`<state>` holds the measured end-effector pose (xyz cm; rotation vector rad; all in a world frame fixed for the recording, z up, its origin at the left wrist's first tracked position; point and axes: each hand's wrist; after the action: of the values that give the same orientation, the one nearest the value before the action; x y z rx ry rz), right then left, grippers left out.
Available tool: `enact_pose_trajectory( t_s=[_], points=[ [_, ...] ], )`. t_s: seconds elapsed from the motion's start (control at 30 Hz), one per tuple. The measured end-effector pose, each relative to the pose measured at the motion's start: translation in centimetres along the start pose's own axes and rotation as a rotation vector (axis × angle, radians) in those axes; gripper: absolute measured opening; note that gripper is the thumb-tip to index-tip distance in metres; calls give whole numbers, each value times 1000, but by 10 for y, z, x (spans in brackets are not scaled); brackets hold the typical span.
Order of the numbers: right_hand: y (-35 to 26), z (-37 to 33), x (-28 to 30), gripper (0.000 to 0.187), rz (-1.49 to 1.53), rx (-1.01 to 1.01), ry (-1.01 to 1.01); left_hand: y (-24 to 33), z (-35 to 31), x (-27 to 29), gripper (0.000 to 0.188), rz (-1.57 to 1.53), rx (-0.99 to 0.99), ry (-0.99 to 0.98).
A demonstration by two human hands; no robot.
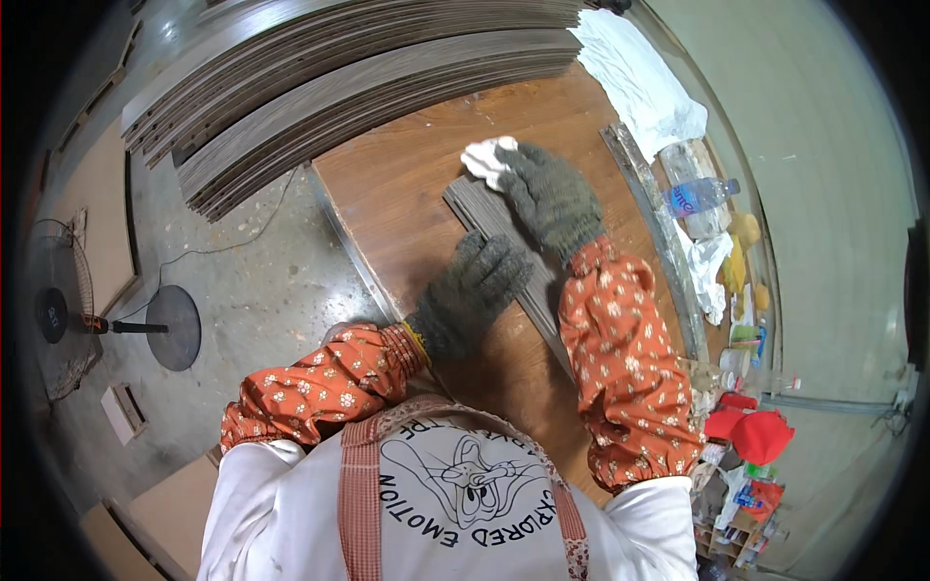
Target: The person is wiping and polishing wooden planks with a cloth and sponge on a workbench in a furniture factory.
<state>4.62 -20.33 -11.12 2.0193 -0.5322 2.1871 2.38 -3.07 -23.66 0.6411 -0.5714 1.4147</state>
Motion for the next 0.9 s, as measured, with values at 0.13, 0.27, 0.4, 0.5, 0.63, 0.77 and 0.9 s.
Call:
enact_pose_trajectory(
  t_s=[0.13,0.27,0.4,0.5,0.63,0.77,0.9],
  points=[
    [41,-85,-12,37,9,-26,-7,1,1,-5,46,50,63,37],
    [86,-190,18,36,-180,-151,-40,-6,22,27,43,9,23,-97],
    [124,-276,37,31,-403,-495,-71,-19,31,42,43,34,-25,-84],
    [136,-332,43,32,-361,-550,222,-80,53,70,37,-270,22,-231],
    [88,-338,38,48,-348,-574,215,-160,77,75,42,-245,-37,-298],
    [52,-316,-14,55,-410,-415,189,-189,86,31,41,-797,309,-660],
    [27,-264,-27,59,-456,-401,266,-204,78,21,33,-1142,352,-651]
  ],
)
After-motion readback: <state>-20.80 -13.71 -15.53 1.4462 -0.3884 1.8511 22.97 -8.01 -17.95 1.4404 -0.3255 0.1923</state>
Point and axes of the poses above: each hand's wrist, its own z-axis towards the middle knuckle, its own x-axis out of the back of the hand, y = z × x, and after that the axes turned 14 degrees about -x, right-handed
